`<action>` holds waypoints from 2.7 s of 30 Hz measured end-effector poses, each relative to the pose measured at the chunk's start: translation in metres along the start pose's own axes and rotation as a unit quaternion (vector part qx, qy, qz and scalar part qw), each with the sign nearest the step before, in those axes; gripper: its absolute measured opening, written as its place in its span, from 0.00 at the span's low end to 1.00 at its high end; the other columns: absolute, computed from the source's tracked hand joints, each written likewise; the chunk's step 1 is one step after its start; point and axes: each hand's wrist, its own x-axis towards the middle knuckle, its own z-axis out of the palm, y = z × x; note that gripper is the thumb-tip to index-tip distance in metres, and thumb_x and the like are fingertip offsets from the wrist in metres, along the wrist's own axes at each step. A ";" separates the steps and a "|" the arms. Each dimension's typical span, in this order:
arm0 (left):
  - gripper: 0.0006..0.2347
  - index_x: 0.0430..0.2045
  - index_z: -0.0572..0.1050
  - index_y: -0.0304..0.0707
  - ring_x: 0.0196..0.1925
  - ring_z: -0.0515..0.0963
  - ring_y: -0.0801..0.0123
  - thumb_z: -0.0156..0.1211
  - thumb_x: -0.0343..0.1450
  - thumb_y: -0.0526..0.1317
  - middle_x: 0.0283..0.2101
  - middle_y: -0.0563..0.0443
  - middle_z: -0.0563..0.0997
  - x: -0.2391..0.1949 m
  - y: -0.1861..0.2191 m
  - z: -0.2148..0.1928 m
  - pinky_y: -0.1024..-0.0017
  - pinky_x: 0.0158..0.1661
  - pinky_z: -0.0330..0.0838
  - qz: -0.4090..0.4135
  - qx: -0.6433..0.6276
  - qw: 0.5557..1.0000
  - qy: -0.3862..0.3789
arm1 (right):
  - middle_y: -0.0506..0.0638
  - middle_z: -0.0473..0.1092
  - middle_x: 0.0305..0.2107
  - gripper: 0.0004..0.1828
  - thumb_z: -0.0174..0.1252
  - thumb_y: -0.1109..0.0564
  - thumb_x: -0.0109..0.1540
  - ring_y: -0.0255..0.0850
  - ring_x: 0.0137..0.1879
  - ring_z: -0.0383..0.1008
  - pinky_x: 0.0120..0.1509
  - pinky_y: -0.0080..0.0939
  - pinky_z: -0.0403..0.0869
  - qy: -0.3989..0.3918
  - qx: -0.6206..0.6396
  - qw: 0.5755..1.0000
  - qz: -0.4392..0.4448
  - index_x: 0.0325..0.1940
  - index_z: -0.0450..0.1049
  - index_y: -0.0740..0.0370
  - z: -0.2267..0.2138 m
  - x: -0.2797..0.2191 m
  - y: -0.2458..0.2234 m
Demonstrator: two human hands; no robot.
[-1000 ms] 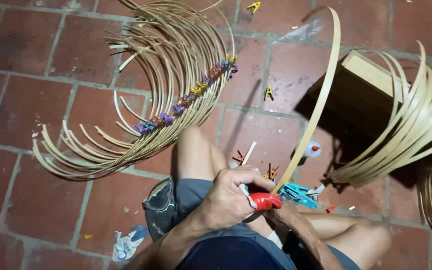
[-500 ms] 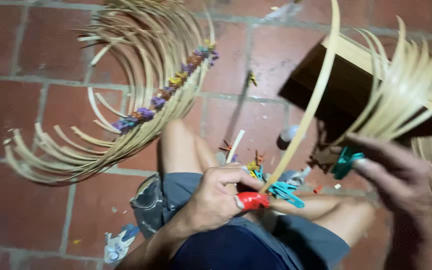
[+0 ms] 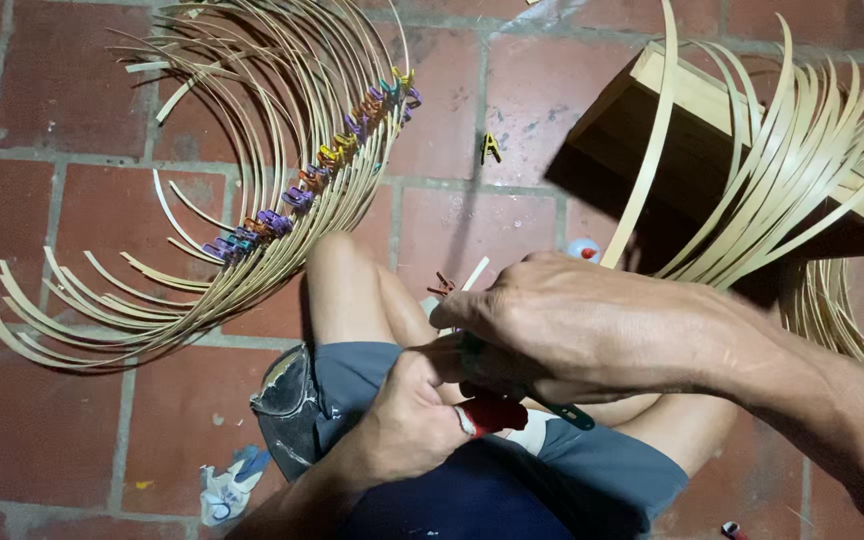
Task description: The person sits on a tiled floor and assembles a broom by applying glue to thin wooden strips and securing them with colorful clothespins. The person repeatedly applies glue, attaches strips, and fastens them with clothespins to build the broom head.
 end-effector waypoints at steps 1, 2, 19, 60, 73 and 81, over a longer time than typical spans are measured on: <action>0.08 0.39 0.80 0.29 0.41 0.84 0.74 0.68 0.68 0.27 0.38 0.50 0.85 0.001 -0.001 0.000 0.74 0.43 0.80 -0.021 -0.031 0.999 0.006 | 0.59 0.74 0.24 0.25 0.62 0.58 0.53 0.50 0.27 0.77 0.34 0.51 0.76 0.003 0.004 1.000 -0.011 0.54 0.69 0.64 -0.002 -0.001 0.000; 0.08 0.39 0.80 0.30 0.40 0.85 0.73 0.67 0.68 0.27 0.38 0.50 0.86 0.002 -0.001 0.000 0.74 0.43 0.81 -0.043 -0.062 0.997 0.011 | 0.60 0.74 0.24 0.25 0.63 0.51 0.59 0.51 0.28 0.77 0.34 0.51 0.76 0.006 0.010 1.000 -0.021 0.55 0.69 0.65 -0.002 -0.001 0.000; 0.15 0.45 0.76 0.26 0.44 0.83 0.56 0.72 0.67 0.31 0.44 0.37 0.82 -0.033 0.075 -0.111 0.56 0.51 0.77 0.191 -0.053 0.958 0.208 | 0.56 0.73 0.46 0.10 0.46 0.61 0.79 0.40 0.51 0.75 0.62 0.38 0.74 0.656 0.382 0.649 0.056 0.64 0.63 0.68 0.216 -0.081 0.312; 0.10 0.52 0.76 0.25 0.47 0.81 0.59 0.57 0.79 0.33 0.48 0.42 0.80 -0.016 -0.072 -0.356 0.67 0.45 0.75 -0.136 0.207 0.800 0.546 | 0.52 0.77 0.33 0.14 0.71 0.54 0.58 0.35 0.34 0.74 0.34 0.37 0.72 0.741 0.157 0.473 0.450 0.40 0.81 0.68 0.284 -0.060 0.331; 0.10 0.55 0.72 0.18 0.51 0.83 0.50 0.54 0.83 0.30 0.53 0.35 0.79 0.012 -0.094 -0.279 0.64 0.48 0.79 0.073 0.120 0.921 0.364 | 0.43 0.74 0.30 0.06 0.63 0.62 0.65 0.28 0.33 0.69 0.37 0.29 0.68 0.843 0.318 0.361 0.241 0.44 0.79 0.69 0.322 -0.077 0.350; 0.13 0.54 0.76 0.25 0.40 0.83 0.59 0.58 0.75 0.28 0.44 0.34 0.82 0.094 -0.128 -0.173 0.67 0.41 0.80 -0.004 -0.021 0.967 0.255 | 0.44 0.74 0.30 0.05 0.64 0.63 0.63 0.30 0.37 0.71 0.42 0.32 0.71 0.828 0.238 0.421 0.285 0.38 0.78 0.69 0.332 -0.093 0.364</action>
